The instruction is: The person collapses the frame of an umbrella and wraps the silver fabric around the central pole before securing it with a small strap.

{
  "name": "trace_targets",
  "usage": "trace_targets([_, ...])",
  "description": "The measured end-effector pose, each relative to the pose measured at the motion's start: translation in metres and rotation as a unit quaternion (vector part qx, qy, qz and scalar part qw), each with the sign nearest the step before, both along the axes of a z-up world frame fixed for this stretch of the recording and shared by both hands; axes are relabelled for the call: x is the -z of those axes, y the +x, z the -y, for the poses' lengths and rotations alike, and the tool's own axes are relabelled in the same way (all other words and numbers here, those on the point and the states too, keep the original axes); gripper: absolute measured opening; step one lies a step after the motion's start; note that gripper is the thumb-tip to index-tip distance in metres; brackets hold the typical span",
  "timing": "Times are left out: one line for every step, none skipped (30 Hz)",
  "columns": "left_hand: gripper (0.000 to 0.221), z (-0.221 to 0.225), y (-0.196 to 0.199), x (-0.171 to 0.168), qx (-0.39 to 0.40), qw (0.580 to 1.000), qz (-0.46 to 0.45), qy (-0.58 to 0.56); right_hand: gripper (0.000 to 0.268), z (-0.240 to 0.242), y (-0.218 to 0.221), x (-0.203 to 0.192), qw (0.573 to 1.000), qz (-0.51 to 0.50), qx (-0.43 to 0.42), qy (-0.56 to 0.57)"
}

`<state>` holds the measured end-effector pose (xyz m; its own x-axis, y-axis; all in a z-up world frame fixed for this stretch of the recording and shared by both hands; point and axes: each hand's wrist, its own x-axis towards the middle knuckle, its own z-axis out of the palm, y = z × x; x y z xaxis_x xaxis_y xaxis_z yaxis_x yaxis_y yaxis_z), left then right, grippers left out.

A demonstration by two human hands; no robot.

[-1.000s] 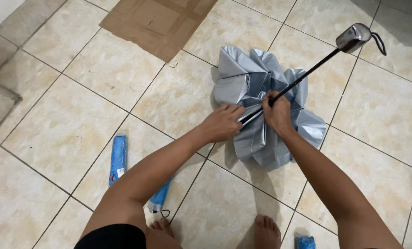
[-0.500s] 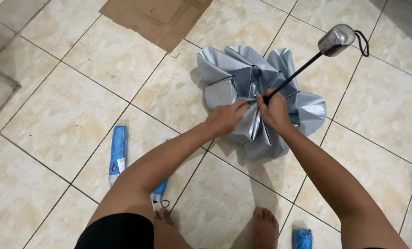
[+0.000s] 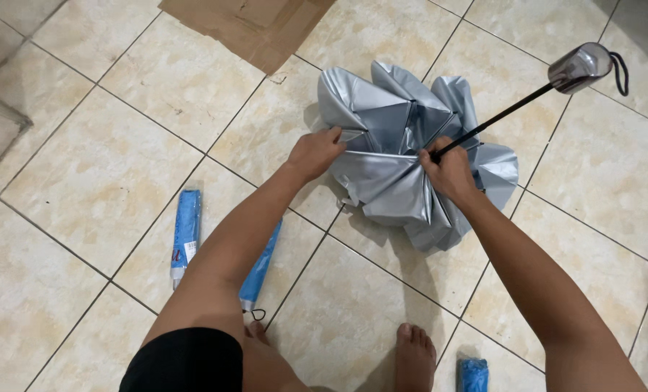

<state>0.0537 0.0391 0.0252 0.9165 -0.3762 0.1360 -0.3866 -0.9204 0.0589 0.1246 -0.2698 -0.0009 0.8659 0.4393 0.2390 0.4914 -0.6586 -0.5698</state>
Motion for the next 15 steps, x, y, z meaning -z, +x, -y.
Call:
trace_targets([0.007, 0.0, 0.001, 0.004, -0.002, 1.0, 0.001, 0.0, 0.018, 0.001, 0.001, 0.0, 1.0, 0.001, -0.002, 0.0])
trace_targets([0.011, 0.0, 0.001, 0.007, -0.015, 0.999, -0.025, -0.034, 0.019, 0.002, 0.002, 0.001, 1.0, 0.001, 0.0, 0.0])
trace_targets([0.024, -0.001, 0.002, 0.011, -0.028, 0.996, -0.051, -0.068, 0.02, 0.003, 0.004, 0.001, 1.0, 0.001, 0.003, -0.001])
trace_targets([0.024, 0.004, 0.0, 0.005, -0.029, 0.996, -0.049, -0.068, 0.02, 0.001, 0.003, -0.002, 1.0, 0.003, 0.002, 0.0])
trace_targets([0.03, 0.01, -0.004, 0.0, -0.059, 0.982, -0.072, -0.164, 0.02, 0.0, -0.001, -0.005, 1.0, -0.002, 0.001, 0.001])
trace_targets([0.042, 0.015, -0.008, -0.005, -0.088, 0.957, -0.093, -0.259, 0.019, -0.002, -0.004, -0.008, 1.0, -0.007, 0.001, 0.002])
trace_targets([0.042, 0.018, 0.0, 0.013, -0.089, 0.957, -0.095, -0.259, 0.019, -0.005, -0.008, -0.012, 1.0, -0.008, 0.0, 0.001])
trace_targets([0.038, 0.021, 0.008, 0.03, -0.096, 0.934, -0.097, -0.331, 0.017, -0.007, -0.011, -0.016, 1.0, -0.009, -0.011, 0.004])
trace_targets([0.036, 0.023, 0.017, 0.047, -0.101, 0.905, -0.097, -0.401, 0.016, -0.01, -0.014, -0.02, 1.0, -0.008, -0.021, 0.006])
trace_targets([0.036, 0.028, 0.017, 0.05, -0.101, 0.905, -0.097, -0.402, 0.016, -0.011, -0.015, -0.018, 1.0, -0.008, -0.022, 0.006])
trace_targets([0.025, 0.033, 0.018, 0.053, -0.1, 0.892, -0.113, -0.426, 0.016, -0.013, -0.015, -0.017, 0.999, -0.002, -0.036, 0.007])
trace_targets([0.021, 0.038, 0.019, 0.055, -0.098, 0.878, -0.129, -0.451, 0.015, -0.014, -0.014, -0.016, 0.999, 0.004, -0.051, 0.007])
trace_targets([0.021, 0.045, 0.02, 0.063, -0.098, 0.878, -0.129, -0.451, 0.015, -0.016, -0.015, -0.016, 0.999, 0.004, -0.051, 0.007])
trace_targets([0.024, 0.051, 0.02, 0.071, -0.098, 0.858, -0.145, -0.483, 0.016, -0.018, -0.017, -0.017, 0.998, 0.009, -0.057, 0.005])
trace_targets([0.031, 0.058, 0.021, 0.079, -0.098, 0.837, -0.161, -0.514, 0.017, -0.02, -0.017, -0.018, 0.998, 0.014, -0.062, 0.003])
